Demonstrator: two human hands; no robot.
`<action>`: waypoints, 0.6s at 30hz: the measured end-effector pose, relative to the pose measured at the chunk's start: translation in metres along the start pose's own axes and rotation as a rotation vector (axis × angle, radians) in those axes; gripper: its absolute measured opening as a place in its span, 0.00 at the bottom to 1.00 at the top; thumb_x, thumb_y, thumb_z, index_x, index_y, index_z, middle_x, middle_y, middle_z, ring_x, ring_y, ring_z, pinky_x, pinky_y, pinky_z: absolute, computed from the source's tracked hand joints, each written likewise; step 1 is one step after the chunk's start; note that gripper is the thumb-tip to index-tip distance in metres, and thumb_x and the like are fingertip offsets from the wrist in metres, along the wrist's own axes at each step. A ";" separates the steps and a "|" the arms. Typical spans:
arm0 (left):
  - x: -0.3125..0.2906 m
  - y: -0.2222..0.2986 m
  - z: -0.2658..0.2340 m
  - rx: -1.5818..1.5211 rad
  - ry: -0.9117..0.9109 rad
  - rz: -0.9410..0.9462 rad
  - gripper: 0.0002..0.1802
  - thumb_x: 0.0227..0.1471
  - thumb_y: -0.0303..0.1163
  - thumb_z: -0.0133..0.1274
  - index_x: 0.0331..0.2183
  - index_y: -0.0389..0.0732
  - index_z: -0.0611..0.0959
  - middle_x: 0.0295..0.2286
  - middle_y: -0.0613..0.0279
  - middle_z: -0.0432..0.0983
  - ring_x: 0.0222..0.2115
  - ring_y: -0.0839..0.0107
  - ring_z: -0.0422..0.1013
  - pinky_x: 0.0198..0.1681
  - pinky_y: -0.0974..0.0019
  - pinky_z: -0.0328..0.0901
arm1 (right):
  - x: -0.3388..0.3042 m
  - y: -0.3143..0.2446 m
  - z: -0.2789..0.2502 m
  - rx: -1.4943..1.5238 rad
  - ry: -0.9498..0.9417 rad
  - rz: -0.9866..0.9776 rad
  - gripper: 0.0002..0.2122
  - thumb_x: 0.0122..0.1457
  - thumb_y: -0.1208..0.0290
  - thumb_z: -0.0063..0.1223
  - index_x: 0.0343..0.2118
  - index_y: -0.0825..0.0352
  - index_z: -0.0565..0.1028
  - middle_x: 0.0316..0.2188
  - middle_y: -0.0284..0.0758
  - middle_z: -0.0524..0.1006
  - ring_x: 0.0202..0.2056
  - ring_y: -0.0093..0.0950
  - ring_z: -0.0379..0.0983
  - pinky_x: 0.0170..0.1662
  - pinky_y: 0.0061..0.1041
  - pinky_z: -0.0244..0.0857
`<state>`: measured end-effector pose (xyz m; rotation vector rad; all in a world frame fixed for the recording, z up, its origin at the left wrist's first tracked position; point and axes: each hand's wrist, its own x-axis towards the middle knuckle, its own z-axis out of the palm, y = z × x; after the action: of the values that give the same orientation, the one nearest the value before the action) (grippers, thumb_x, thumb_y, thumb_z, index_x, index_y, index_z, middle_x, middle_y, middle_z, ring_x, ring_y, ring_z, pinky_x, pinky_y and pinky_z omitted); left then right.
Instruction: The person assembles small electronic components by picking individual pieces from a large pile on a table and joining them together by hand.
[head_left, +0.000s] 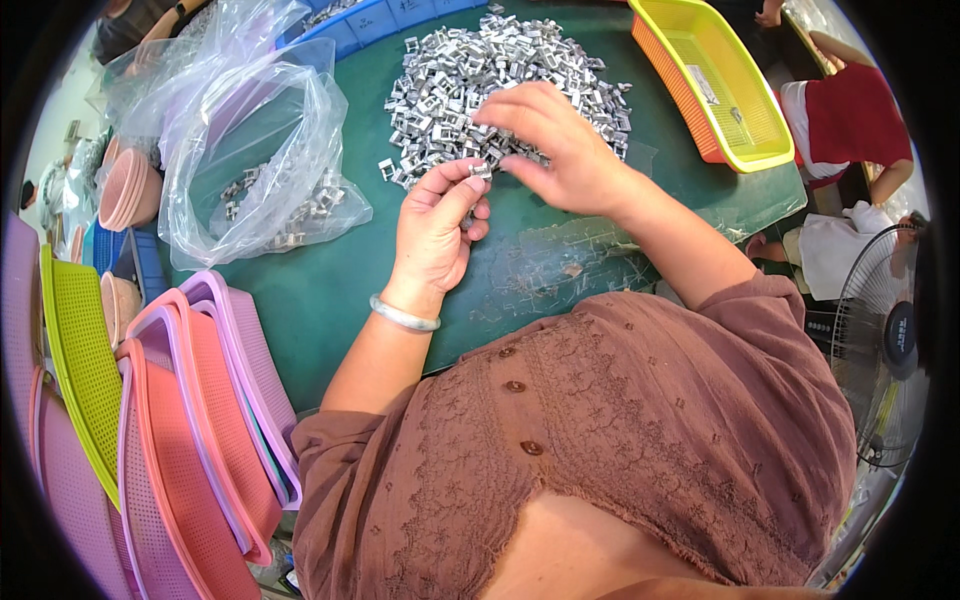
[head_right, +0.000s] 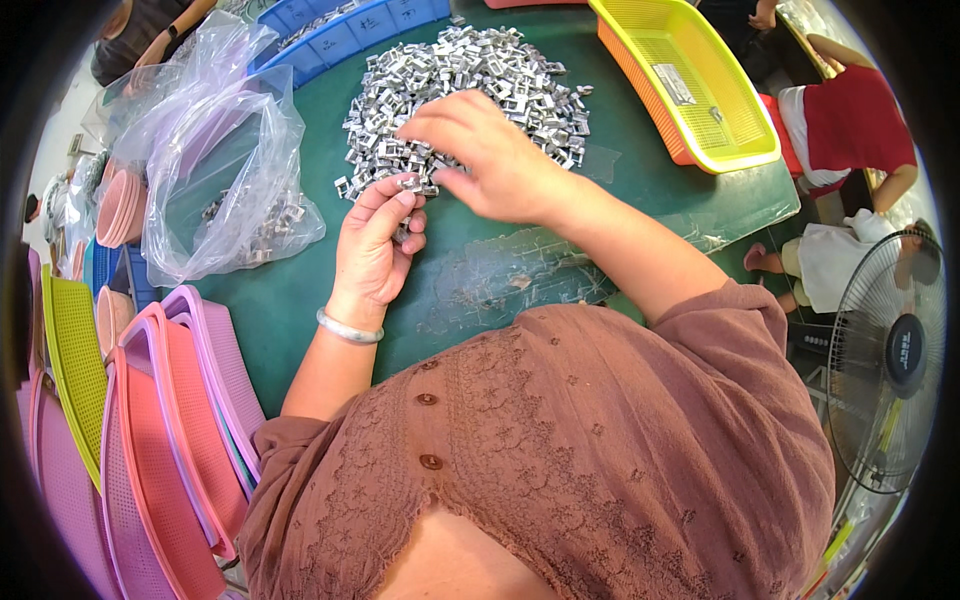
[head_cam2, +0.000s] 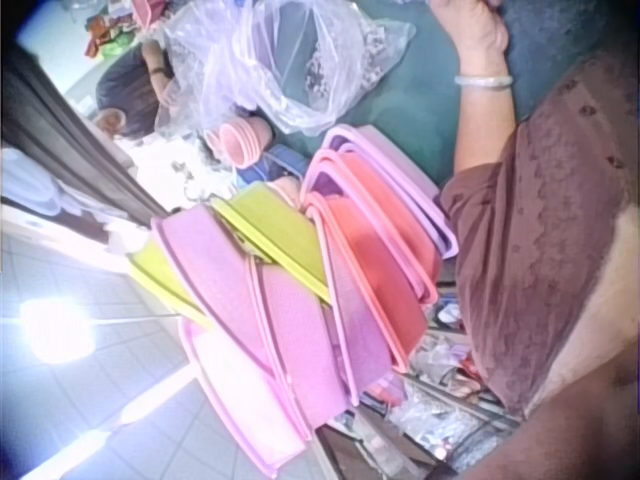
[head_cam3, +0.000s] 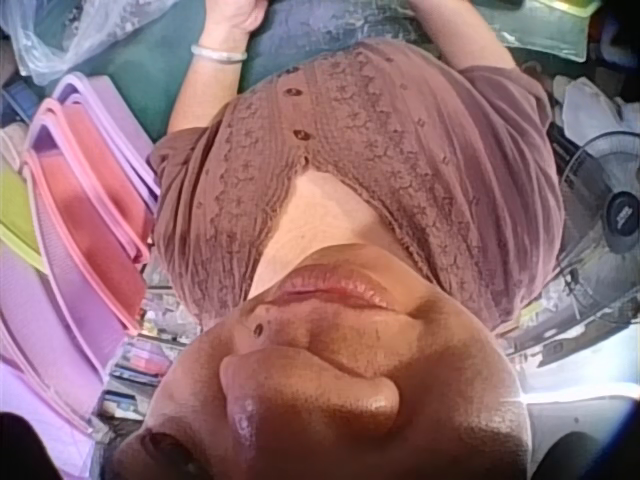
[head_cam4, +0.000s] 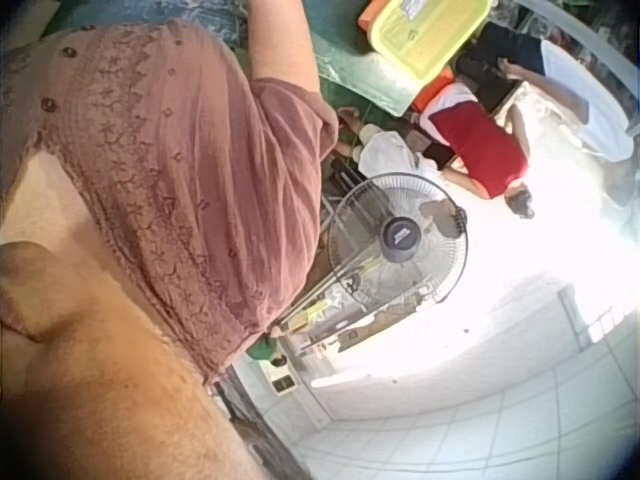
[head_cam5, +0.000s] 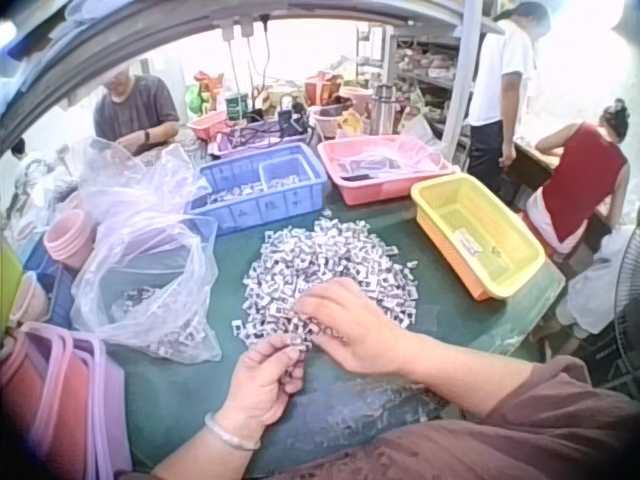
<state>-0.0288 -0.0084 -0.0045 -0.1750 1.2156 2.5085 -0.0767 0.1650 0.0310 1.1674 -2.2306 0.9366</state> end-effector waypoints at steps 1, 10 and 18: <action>0.000 0.000 0.001 0.004 0.001 0.002 0.09 0.47 0.23 0.48 0.35 0.40 0.74 0.25 0.64 0.71 0.21 0.78 0.64 0.19 0.79 0.56 | 0.000 0.006 -0.001 -0.037 0.008 0.018 0.20 0.39 0.80 0.53 0.40 0.65 0.69 0.35 0.37 0.69 0.40 0.37 0.63 0.44 0.32 0.57; -0.001 0.000 0.001 -0.039 -0.025 -0.018 0.09 0.47 0.22 0.44 0.35 0.38 0.73 0.27 0.60 0.71 0.22 0.76 0.65 0.19 0.78 0.58 | 0.016 0.056 0.007 -0.433 0.089 0.131 0.12 0.42 0.72 0.53 0.33 0.65 0.73 0.33 0.34 0.70 0.38 0.34 0.63 0.43 0.32 0.57; -0.003 0.005 0.001 -0.135 -0.120 -0.066 0.09 0.47 0.25 0.42 0.35 0.37 0.72 0.30 0.55 0.70 0.24 0.71 0.66 0.19 0.76 0.60 | 0.045 0.069 0.021 -0.555 0.048 0.216 0.08 0.45 0.66 0.54 0.29 0.62 0.76 0.31 0.31 0.70 0.38 0.32 0.63 0.41 0.32 0.56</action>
<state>-0.0281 -0.0114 0.0003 -0.0944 0.9782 2.5047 -0.1606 0.1538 0.0218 0.6552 -2.3872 0.3623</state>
